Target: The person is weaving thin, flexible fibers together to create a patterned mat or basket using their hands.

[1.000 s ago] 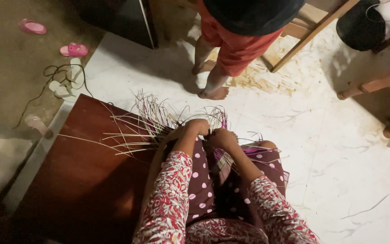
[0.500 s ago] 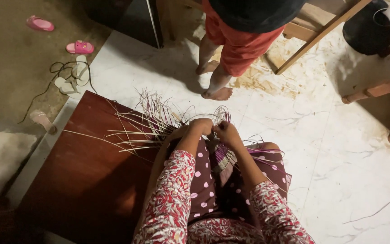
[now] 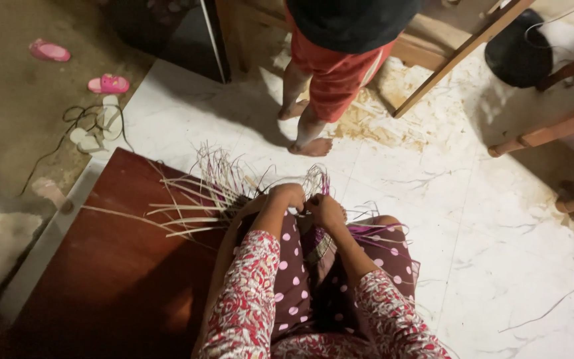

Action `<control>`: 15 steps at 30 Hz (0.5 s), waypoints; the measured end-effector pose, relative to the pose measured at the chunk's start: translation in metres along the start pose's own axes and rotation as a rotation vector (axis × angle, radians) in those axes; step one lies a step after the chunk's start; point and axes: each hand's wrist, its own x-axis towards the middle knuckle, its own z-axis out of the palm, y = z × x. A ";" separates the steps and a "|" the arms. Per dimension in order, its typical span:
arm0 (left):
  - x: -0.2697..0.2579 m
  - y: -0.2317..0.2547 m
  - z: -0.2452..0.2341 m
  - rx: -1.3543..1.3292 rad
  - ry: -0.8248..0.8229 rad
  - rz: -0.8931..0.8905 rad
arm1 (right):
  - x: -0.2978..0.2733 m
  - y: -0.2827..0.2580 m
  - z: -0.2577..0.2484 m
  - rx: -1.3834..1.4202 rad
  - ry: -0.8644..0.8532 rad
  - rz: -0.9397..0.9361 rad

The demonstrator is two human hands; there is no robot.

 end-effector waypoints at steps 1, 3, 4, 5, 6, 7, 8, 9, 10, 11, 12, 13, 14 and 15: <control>0.002 0.000 -0.002 0.004 0.006 0.006 | -0.007 -0.008 -0.009 -0.001 0.010 -0.002; 0.005 -0.002 -0.002 0.035 0.007 0.024 | -0.024 -0.023 -0.023 0.028 -0.001 0.009; 0.012 -0.005 0.001 0.036 0.006 0.024 | -0.025 -0.023 -0.023 0.030 -0.001 0.010; 0.019 -0.008 0.003 0.035 -0.005 0.016 | -0.027 -0.023 -0.023 0.045 0.005 0.018; 0.027 -0.011 0.004 0.037 -0.016 0.010 | -0.027 -0.023 -0.023 0.060 0.013 0.026; 0.020 -0.009 0.000 0.039 -0.015 0.011 | -0.024 -0.020 -0.020 0.062 0.015 0.027; 0.012 -0.006 -0.001 0.021 -0.023 0.012 | -0.024 -0.015 -0.016 0.062 -0.066 -0.012; 0.005 -0.003 -0.002 0.002 -0.031 0.013 | -0.025 -0.010 -0.011 0.063 -0.147 -0.051; 0.015 -0.006 0.001 0.001 -0.028 0.015 | -0.028 -0.014 -0.017 0.060 -0.145 -0.053; 0.025 -0.008 0.004 0.005 -0.011 0.019 | -0.031 -0.018 -0.022 0.065 -0.169 -0.055; 0.034 -0.013 0.008 0.008 0.003 0.020 | -0.035 -0.022 -0.025 0.071 -0.198 -0.056; 0.028 -0.011 0.006 0.006 0.004 0.018 | -0.040 -0.029 -0.030 0.070 -0.200 -0.058; 0.022 -0.008 0.006 -0.008 0.006 0.022 | -0.047 -0.034 -0.034 0.105 -0.200 -0.057; 0.016 -0.005 0.005 -0.021 0.007 0.026 | -0.054 -0.040 -0.039 0.140 -0.200 -0.056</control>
